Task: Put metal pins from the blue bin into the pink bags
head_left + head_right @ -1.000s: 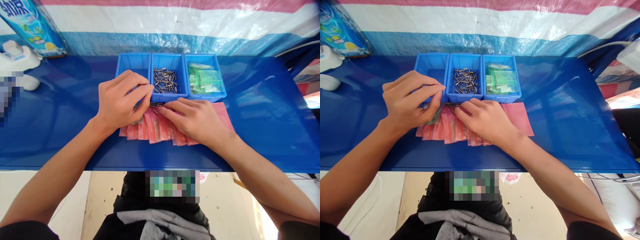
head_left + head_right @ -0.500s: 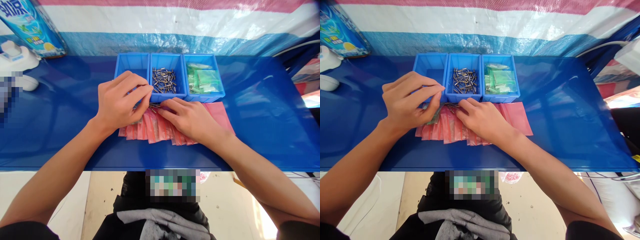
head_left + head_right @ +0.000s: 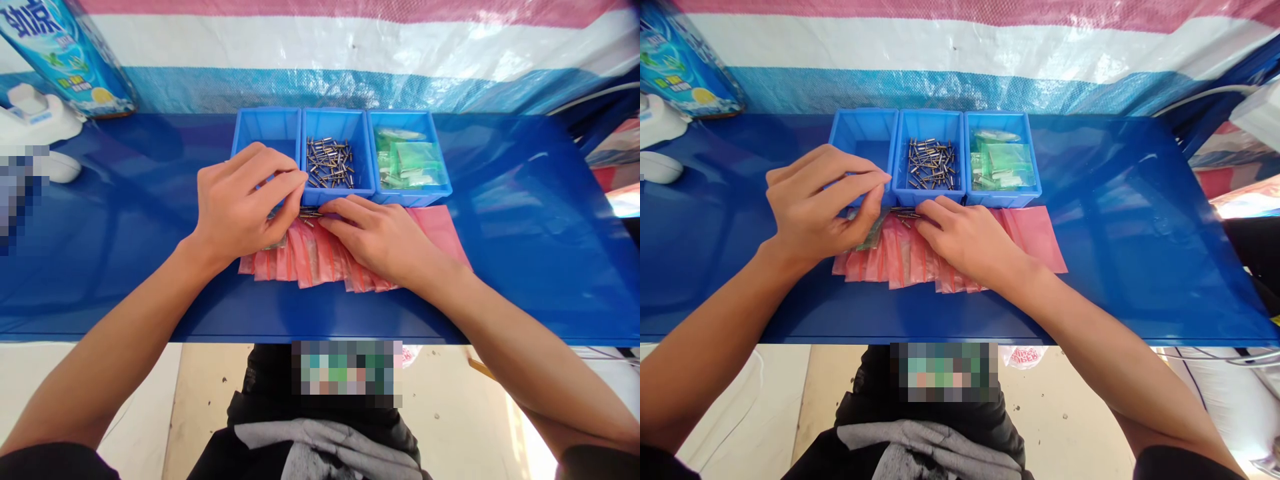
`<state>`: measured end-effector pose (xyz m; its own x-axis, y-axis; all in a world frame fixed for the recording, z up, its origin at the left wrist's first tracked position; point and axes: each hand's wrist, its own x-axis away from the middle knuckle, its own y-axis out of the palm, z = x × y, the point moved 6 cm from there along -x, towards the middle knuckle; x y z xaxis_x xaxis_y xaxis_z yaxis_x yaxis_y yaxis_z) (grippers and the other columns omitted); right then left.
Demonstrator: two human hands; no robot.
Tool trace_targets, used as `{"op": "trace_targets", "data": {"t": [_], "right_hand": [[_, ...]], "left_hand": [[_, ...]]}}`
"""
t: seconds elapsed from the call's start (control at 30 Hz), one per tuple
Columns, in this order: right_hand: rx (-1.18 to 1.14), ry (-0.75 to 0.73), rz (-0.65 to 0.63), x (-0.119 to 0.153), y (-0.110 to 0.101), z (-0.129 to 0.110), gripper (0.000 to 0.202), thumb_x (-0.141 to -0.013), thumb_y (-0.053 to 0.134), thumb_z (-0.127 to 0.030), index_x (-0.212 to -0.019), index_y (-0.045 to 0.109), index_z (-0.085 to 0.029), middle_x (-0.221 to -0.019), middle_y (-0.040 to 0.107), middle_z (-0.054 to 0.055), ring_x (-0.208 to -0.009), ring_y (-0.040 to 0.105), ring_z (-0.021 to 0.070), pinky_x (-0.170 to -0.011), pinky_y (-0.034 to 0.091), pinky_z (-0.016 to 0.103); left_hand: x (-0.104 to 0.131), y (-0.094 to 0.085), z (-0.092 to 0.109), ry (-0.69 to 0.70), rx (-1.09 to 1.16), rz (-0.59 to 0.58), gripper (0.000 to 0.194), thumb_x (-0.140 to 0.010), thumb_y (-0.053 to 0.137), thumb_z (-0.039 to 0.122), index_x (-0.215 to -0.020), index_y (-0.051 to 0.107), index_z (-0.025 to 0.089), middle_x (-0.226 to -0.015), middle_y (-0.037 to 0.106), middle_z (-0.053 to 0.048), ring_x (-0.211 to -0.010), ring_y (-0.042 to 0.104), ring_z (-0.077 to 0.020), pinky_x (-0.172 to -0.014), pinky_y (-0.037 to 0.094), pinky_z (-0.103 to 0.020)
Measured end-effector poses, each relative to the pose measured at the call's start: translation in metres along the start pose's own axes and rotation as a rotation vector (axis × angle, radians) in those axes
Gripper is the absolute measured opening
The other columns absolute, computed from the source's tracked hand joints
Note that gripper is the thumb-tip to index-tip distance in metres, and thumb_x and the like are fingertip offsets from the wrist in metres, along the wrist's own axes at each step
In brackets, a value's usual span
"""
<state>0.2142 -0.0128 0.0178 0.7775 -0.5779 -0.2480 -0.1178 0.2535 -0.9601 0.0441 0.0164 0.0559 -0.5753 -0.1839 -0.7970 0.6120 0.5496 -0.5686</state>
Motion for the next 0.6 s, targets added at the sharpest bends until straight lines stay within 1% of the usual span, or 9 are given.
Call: {"op": "trace_targets", "data": {"t": [0.07,0.13,0.33,0.37,0.47,0.6], "right_hand": [[-0.002,0.010,0.000,0.0004,0.0007,0.0007,0.030,-0.108,0.046,-0.007,-0.125,0.070,-0.009,-0.131,0.071,0.013,-0.107,0.068,0.0246,-0.066,0.049,0.036],[-0.006,0.024,-0.018,0.0008,0.0016,0.0007,0.029,-0.107,0.047,-0.008,-0.125,0.070,-0.009,-0.131,0.070,0.014,-0.105,0.068,0.0249,-0.063,0.047,0.036],[-0.050,0.066,-0.106,0.0010,0.0054,-0.0017,0.034,-0.104,0.044,-0.007,-0.130,0.065,-0.008,-0.134,0.065,0.019,-0.107,0.067,0.0267,-0.058,0.038,0.035],[-0.052,0.074,-0.109,0.0009,0.0053,-0.0019,0.034,-0.104,0.043,-0.008,-0.130,0.065,-0.008,-0.134,0.065,0.019,-0.106,0.066,0.0265,-0.058,0.037,0.035],[-0.057,0.085,-0.082,0.0010,0.0024,-0.0021,0.031,-0.106,0.043,-0.010,-0.126,0.067,-0.008,-0.132,0.066,0.019,-0.100,0.066,0.0241,-0.057,0.035,0.035],[-0.080,0.092,-0.015,0.0020,-0.0037,-0.0011,0.026,-0.108,0.046,-0.014,-0.113,0.071,-0.010,-0.126,0.068,0.016,-0.086,0.063,0.0190,-0.056,0.035,0.034]], "left_hand": [[0.0000,-0.0003,0.0002,0.005,-0.011,-0.002,0.011,-0.097,0.065,0.017,-0.106,0.069,0.022,-0.094,0.077,-0.003,-0.077,0.067,-0.0165,-0.059,0.051,-0.031],[0.0004,0.0004,-0.0013,-0.025,-0.011,-0.015,0.011,-0.098,0.064,0.018,-0.107,0.068,0.024,-0.095,0.076,-0.003,-0.078,0.068,-0.0173,-0.060,0.052,-0.032],[0.0014,-0.0005,-0.0004,-0.034,0.005,0.003,0.011,-0.097,0.066,0.017,-0.106,0.067,0.024,-0.095,0.076,-0.003,-0.077,0.070,-0.0186,-0.059,0.050,-0.034],[0.0015,0.0002,-0.0010,-0.047,0.013,-0.013,0.012,-0.096,0.067,0.017,-0.107,0.068,0.023,-0.096,0.077,-0.004,-0.078,0.070,-0.0192,-0.060,0.051,-0.035],[0.0016,-0.0001,-0.0009,-0.042,0.022,-0.020,0.013,-0.096,0.067,0.017,-0.108,0.068,0.022,-0.097,0.077,-0.005,-0.079,0.069,-0.0191,-0.059,0.051,-0.035],[0.0030,0.0005,-0.0035,-0.070,0.001,-0.030,0.011,-0.101,0.062,0.020,-0.108,0.067,0.026,-0.098,0.076,-0.001,-0.079,0.069,-0.0175,-0.060,0.051,-0.034]]}}
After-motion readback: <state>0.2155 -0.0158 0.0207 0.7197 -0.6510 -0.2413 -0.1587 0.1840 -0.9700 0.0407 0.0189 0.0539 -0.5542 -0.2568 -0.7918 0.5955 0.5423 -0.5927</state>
